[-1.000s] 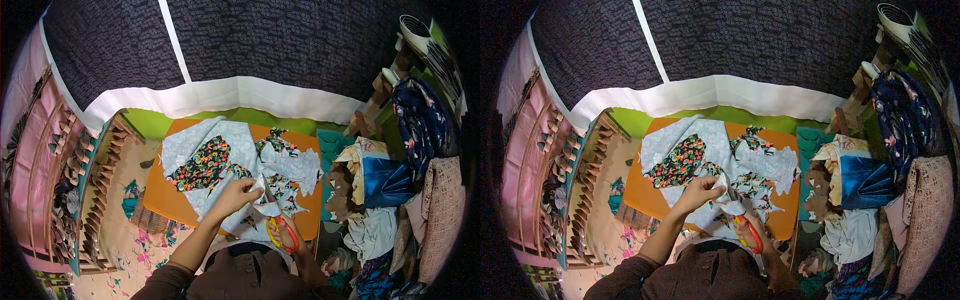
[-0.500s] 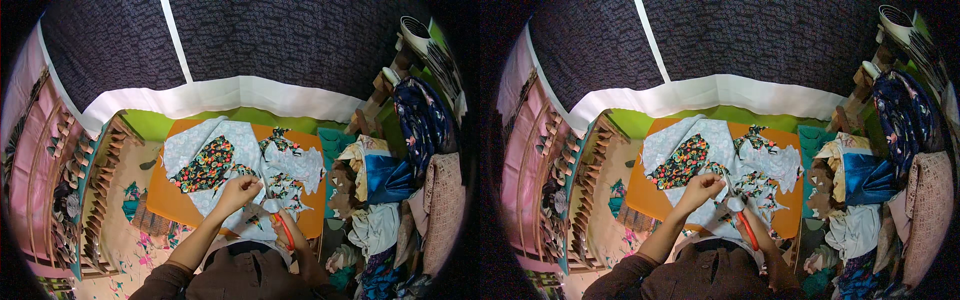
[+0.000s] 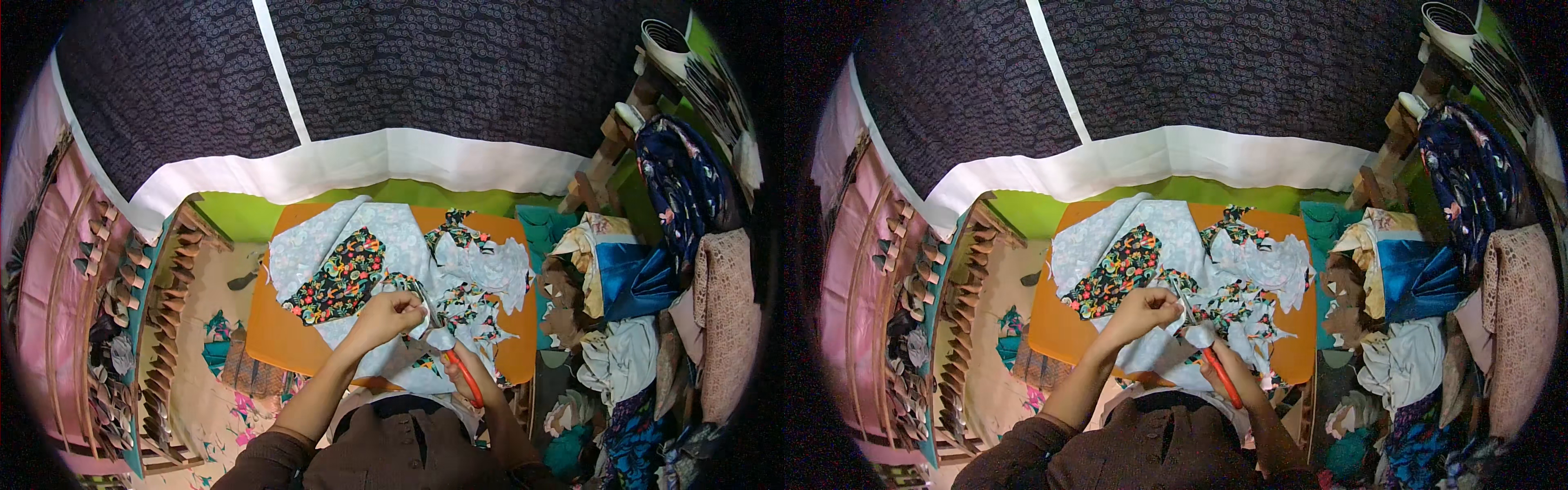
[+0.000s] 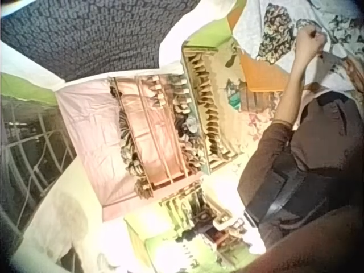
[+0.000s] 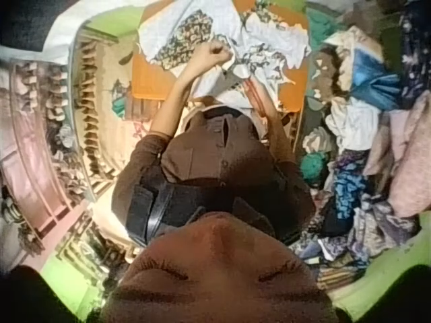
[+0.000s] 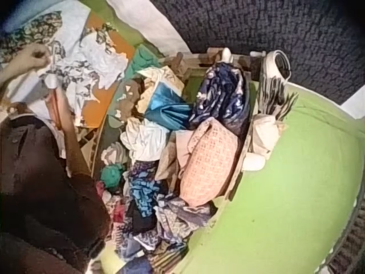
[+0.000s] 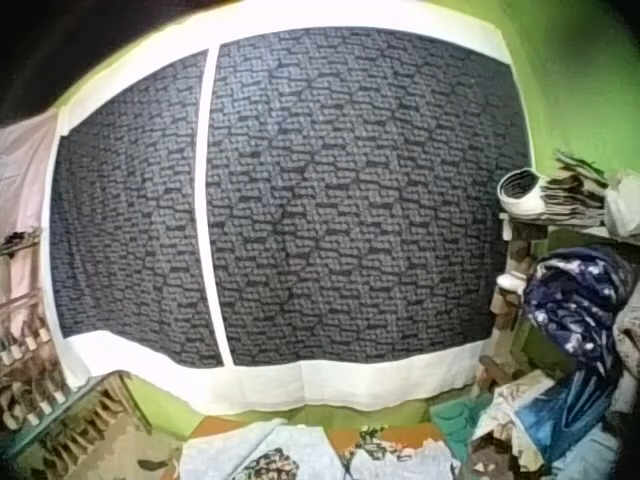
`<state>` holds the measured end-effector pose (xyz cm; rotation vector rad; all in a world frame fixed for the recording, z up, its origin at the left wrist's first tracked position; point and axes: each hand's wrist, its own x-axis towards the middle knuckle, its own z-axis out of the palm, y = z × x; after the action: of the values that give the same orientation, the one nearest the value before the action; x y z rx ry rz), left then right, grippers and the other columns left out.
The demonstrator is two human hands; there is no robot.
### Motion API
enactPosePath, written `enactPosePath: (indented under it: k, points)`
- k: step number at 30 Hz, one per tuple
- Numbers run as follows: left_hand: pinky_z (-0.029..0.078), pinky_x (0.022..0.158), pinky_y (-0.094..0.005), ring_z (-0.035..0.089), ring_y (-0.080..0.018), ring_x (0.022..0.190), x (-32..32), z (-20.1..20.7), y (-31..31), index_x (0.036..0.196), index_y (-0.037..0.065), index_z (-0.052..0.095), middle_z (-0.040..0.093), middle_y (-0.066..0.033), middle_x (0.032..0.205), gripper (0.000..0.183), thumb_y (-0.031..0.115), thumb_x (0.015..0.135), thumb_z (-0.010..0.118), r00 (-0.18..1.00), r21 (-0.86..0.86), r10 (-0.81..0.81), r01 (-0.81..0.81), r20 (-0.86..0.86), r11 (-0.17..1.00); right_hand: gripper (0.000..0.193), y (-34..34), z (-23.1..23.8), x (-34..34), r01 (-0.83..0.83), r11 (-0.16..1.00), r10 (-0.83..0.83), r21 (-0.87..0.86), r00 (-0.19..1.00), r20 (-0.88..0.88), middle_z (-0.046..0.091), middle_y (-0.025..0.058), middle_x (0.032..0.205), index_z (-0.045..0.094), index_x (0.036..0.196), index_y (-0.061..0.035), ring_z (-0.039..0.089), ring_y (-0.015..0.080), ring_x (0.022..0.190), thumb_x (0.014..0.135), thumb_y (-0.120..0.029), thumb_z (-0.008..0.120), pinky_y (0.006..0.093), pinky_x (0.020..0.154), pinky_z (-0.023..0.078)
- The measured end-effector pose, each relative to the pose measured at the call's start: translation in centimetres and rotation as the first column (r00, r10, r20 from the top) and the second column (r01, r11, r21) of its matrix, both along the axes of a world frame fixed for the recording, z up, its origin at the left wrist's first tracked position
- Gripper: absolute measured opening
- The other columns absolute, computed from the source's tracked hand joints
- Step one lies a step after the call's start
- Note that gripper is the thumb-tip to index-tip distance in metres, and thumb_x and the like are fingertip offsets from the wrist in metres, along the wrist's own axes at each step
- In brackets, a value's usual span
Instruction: Cutting pattern pieces out of fabric using scissors.
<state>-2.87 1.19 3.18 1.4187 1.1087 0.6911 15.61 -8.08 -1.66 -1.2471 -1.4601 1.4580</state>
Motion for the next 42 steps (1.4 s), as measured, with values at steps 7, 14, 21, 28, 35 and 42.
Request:
enactPosePath:
  k: [7,14,21,28,35,42]
  points:
    - [0.035,0.050,-0.0204,0.044,-0.0049,0.054,-1.7,0.1,0.5,0.072,0.000,0.059,0.051,0.0015,0.058,0.018,0.019,0.074,0.060,0.996,-0.034,-0.047,0.045,-0.078,0.998,0.053,-0.1,0.0,-1.0,-0.010,1.000,0.010,-0.005,1.000,-0.006,0.047,0.0039,0.068,0.046,0.105,-0.0015,0.043,0.0099,0.062,0.080,-0.049,0.047,0.0243,0.057,0.038]
    - [0.035,0.047,-0.0214,0.045,-0.0058,0.051,-2.6,0.0,0.5,0.070,0.000,0.059,0.051,-0.0003,0.056,0.018,0.018,0.072,0.060,0.995,-0.038,-0.067,0.065,-0.067,0.997,0.053,-1.0,-0.4,-1.7,-0.013,0.997,0.013,-0.071,1.000,-0.008,0.047,0.0029,0.070,0.046,0.109,-0.0018,0.042,0.0091,0.063,0.080,-0.047,0.049,0.0236,0.058,0.038]
    - [0.032,0.048,-0.0191,0.041,-0.0024,0.053,-3.3,-0.3,0.5,0.069,0.002,0.060,0.049,0.0044,0.057,0.020,0.021,0.074,0.063,0.985,-0.088,-0.167,0.162,-0.045,0.983,0.071,-1.3,-1.1,-3.3,0.017,0.999,-0.014,0.037,0.998,-0.062,0.036,-0.0044,0.068,0.042,0.109,-0.0007,0.032,0.0037,0.052,0.073,-0.062,0.044,0.0177,0.046,0.029]
    - [0.030,0.047,-0.0195,0.039,-0.0028,0.052,-3.7,-0.8,0.7,0.068,0.003,0.060,0.047,0.0051,0.055,0.019,0.021,0.073,0.064,0.990,-0.139,-0.141,0.135,-0.031,0.981,0.067,-1.6,-0.4,-3.3,0.037,0.998,-0.040,-0.051,0.997,-0.068,0.037,-0.0041,0.064,0.046,0.103,0.0004,0.033,0.0033,0.049,0.074,-0.060,0.046,0.0169,0.043,0.028]
    - [0.029,0.047,-0.0193,0.038,-0.0030,0.051,-4.2,-1.0,0.8,0.067,0.003,0.060,0.047,0.0059,0.055,0.018,0.020,0.073,0.063,0.989,-0.136,-0.146,0.145,0.004,0.980,0.048,-1.7,-1.3,-2.6,-0.012,0.995,0.013,-0.098,1.000,0.010,0.049,0.0042,0.070,0.047,0.104,-0.0010,0.043,0.0100,0.065,0.083,-0.044,0.045,0.0239,0.060,0.038]
    - [0.029,0.046,-0.0190,0.040,-0.0019,0.052,-4.8,-1.9,0.8,0.065,0.003,0.059,0.050,0.0052,0.056,0.018,0.018,0.073,0.063,0.982,-0.137,-0.187,0.187,0.014,0.973,0.045,-1.2,-1.5,-3.0,-0.094,0.995,0.093,-0.021,0.994,-0.059,0.044,0.0037,0.069,0.042,0.106,-0.0024,0.041,0.0105,0.065,0.084,-0.041,0.045,0.0238,0.061,0.038]
